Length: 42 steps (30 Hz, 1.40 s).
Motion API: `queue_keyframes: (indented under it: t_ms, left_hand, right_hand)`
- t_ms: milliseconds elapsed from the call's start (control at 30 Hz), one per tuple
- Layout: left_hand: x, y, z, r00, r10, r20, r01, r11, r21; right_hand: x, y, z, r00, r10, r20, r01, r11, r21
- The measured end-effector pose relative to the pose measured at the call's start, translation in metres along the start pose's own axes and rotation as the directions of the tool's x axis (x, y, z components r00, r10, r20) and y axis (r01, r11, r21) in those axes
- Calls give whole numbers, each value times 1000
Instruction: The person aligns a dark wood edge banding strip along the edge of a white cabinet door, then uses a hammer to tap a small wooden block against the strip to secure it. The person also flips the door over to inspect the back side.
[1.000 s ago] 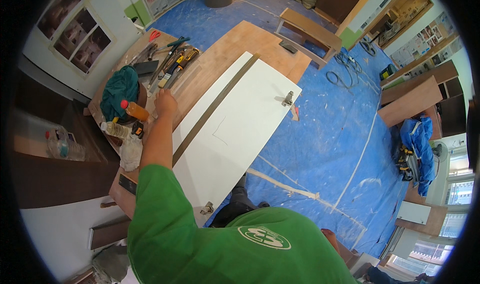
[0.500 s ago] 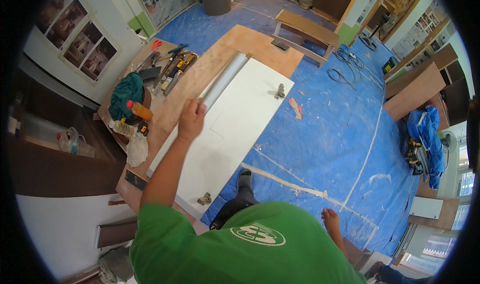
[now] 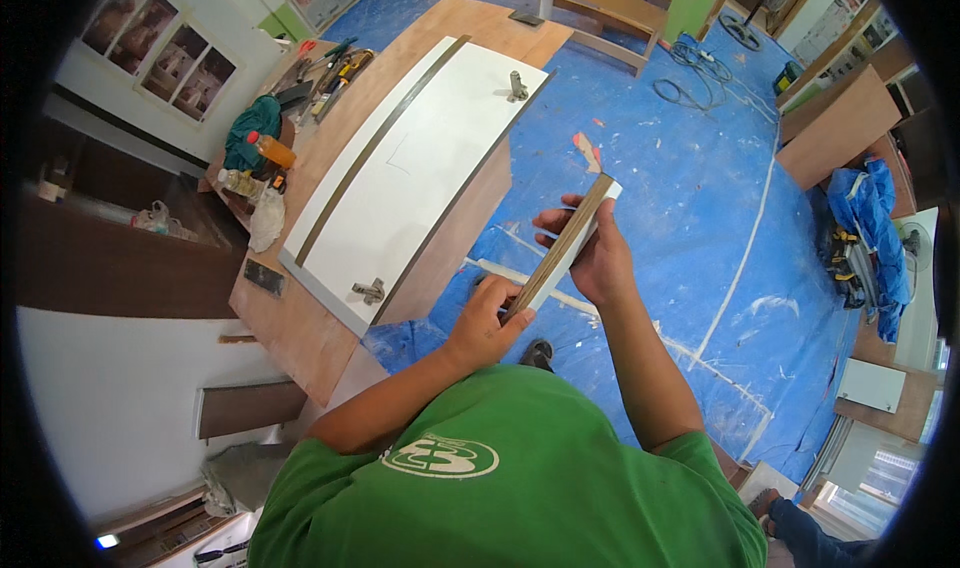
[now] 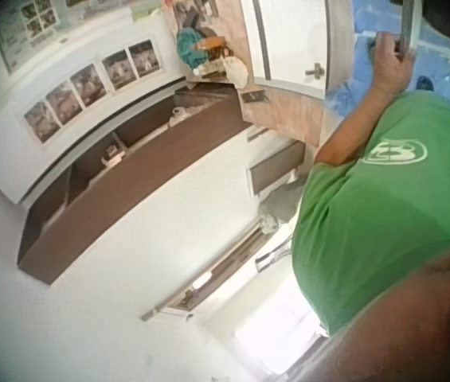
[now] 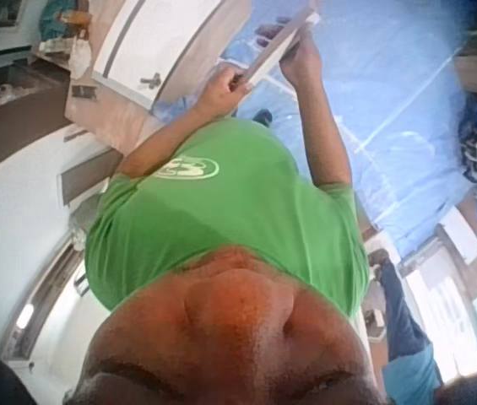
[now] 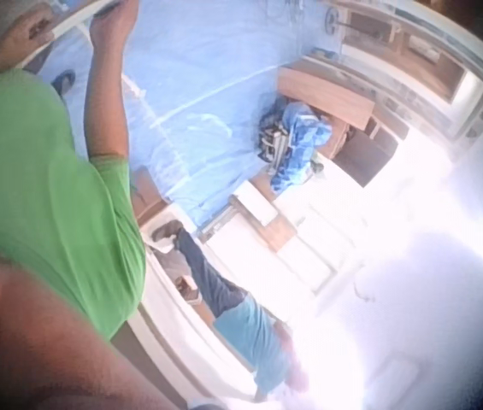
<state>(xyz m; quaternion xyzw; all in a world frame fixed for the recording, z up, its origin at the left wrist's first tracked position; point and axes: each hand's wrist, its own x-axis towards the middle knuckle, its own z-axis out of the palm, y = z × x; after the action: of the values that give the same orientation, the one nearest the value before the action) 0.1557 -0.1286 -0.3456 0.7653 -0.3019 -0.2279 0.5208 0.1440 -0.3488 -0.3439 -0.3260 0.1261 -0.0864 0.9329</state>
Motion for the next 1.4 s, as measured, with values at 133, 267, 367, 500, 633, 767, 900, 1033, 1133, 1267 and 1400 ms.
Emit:
queue_keyframes:
  t_ms: [133,267,367,500,633,767,900,1033,1133,1267,1400]
  left_hand:
    - [-27,3,-5,999,-8,49,8,1000,9]
    - [-48,-16,-23,995,19,95,-23,999,35]
    - [-61,-40,-45,992,86,97,-98,986,134]
    - [-71,-52,-92,982,137,133,-158,974,161]
    - [-90,-93,-173,979,204,27,-206,966,159]
    - [-79,-157,-244,967,229,-114,-205,960,191]
    - [-40,-206,-275,965,207,-163,-187,974,130]
    - [32,-242,-265,939,315,-137,-288,940,183]
    - [101,-264,-246,929,342,-145,-309,927,211]
    - [183,-277,-215,917,359,-173,-301,908,292]
    - [213,-291,-183,808,534,-249,-480,842,247]
  right_hand:
    - [-11,28,-4,994,18,104,-47,958,283]
    - [-31,46,21,987,-47,155,26,991,133]
    - [-47,59,55,978,-95,184,115,988,-99]
    - [-59,89,89,985,-119,127,153,942,-300]
    - [-70,138,131,989,-146,4,138,922,-362]
    - [-80,196,137,962,-179,-204,89,917,-389]
    - [-75,247,130,913,-223,-343,42,885,-464]
    - [-66,298,107,850,-267,-454,-12,852,-524]
    - [-51,339,90,831,-265,-489,-69,823,-564]
    - [-12,386,58,822,-312,-477,-55,789,-612]
    - [29,387,37,825,-362,-433,-24,745,-667]
